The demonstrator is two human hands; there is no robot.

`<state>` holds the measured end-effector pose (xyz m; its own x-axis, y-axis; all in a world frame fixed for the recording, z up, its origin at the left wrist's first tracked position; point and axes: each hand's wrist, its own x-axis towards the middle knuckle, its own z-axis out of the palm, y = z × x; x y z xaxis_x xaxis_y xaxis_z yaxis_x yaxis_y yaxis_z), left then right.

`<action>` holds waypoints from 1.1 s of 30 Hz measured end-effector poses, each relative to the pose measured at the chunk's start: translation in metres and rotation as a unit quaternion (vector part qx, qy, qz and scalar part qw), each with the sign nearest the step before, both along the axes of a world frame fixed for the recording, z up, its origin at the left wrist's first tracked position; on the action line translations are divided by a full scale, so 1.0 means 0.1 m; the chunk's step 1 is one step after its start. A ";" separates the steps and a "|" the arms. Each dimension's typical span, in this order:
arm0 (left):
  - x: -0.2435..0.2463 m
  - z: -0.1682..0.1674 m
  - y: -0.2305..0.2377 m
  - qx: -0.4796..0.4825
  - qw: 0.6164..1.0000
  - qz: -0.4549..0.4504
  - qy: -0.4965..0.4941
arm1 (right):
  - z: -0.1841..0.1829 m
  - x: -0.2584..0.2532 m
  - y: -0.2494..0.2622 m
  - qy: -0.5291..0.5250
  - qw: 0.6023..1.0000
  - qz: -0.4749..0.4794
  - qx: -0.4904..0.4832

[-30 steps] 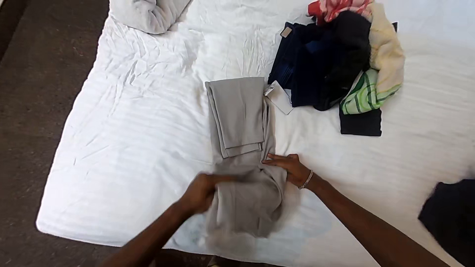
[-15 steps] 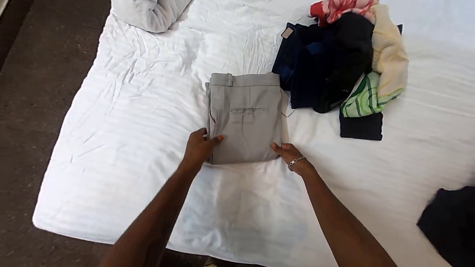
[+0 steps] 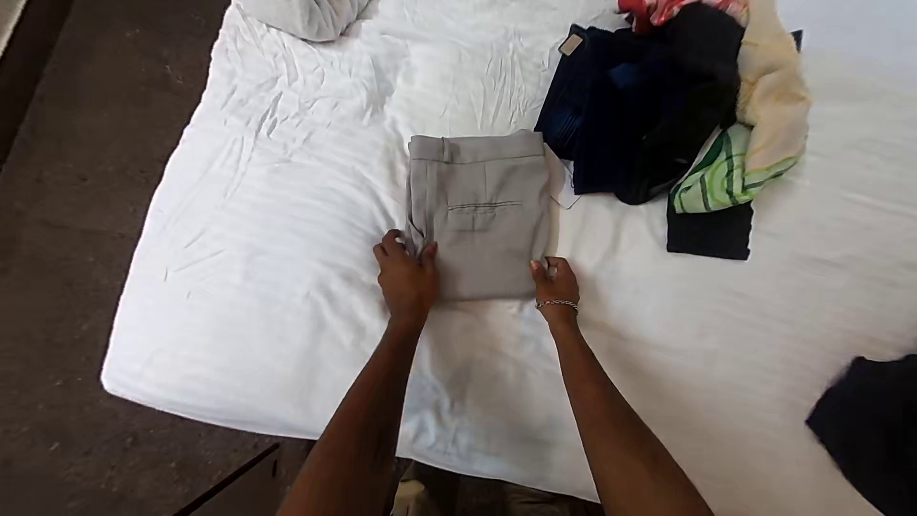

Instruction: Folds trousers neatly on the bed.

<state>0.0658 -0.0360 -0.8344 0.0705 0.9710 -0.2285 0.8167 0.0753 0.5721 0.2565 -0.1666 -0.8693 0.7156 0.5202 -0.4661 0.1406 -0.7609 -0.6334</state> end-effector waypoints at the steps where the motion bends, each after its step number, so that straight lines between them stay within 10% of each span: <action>1: 0.02 0.01 -0.03 -0.017 1.000 0.000 0.016 | 0.04 -0.05 0.00 -0.008 1.000 -0.017 -0.007; 11: -0.85 0.04 -1.37 -0.326 0.941 -0.038 -0.085 | 0.31 -0.28 -1.35 -0.057 0.980 0.083 -0.172; 18: -0.59 0.15 -1.13 -0.234 0.971 -0.046 0.008 | 0.33 -0.60 -1.40 -0.281 0.944 0.172 -0.014; 26: -0.12 -0.02 -0.63 -0.340 0.875 0.026 -0.345 | 0.29 -1.04 -0.39 0.020 0.985 0.151 -0.081; 30: 0.16 0.50 -0.73 -0.228 0.939 -0.141 -0.217 | 0.56 -0.92 -0.22 0.091 0.995 0.026 0.035; 33: 0.42 1.34 -1.11 -0.147 0.943 -0.290 -0.068 | 1.48 -0.87 -0.37 0.242 0.950 -0.138 0.144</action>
<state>0.1077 -0.1467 -0.7007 0.6182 0.6558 -0.4332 0.6905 -0.1899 0.6979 0.1691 -0.2035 -0.7215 0.5816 0.5004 -0.6413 -0.3986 -0.5119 -0.7610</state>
